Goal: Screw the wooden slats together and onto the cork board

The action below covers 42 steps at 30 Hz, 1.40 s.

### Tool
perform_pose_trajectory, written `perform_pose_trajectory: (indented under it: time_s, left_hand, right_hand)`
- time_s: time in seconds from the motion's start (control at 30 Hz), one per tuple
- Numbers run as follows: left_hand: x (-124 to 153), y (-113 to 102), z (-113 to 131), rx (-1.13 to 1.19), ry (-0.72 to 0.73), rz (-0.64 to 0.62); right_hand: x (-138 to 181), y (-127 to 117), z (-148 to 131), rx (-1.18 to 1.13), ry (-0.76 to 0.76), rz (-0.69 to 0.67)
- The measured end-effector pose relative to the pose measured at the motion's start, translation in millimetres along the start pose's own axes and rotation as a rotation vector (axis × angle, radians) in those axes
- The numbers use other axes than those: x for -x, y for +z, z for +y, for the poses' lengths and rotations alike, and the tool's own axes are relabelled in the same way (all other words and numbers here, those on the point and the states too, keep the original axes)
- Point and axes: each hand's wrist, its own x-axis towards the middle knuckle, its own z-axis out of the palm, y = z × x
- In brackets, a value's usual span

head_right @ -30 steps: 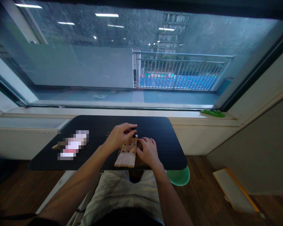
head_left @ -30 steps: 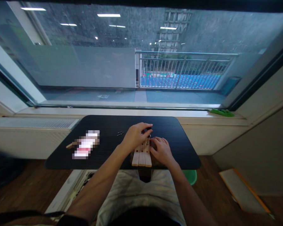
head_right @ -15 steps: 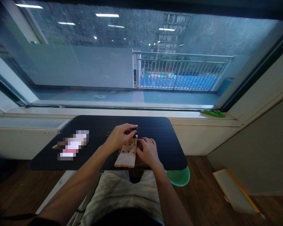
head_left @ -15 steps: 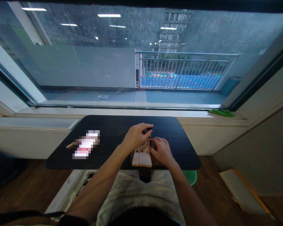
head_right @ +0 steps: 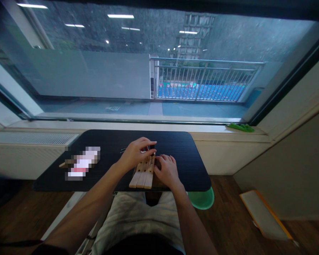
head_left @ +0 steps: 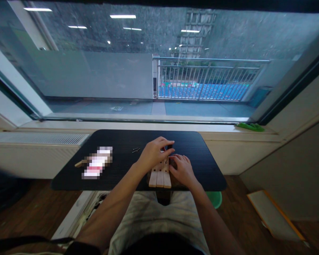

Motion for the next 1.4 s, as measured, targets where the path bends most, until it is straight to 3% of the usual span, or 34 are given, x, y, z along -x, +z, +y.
perform_pose_trajectory:
  time_s: [1.0, 1.4]
  left_hand:
    - [0.7, -0.3, -0.9, 0.007, 0.028, 0.018]
    - [0.6, -1.9, 1.1, -0.028, -0.023, 0.035]
  right_hand:
    - [0.6, 0.1, 0.3, -0.005, -0.010, 0.034]
    - [0.6, 0.7, 0.2, -0.020, -0.021, 0.048]
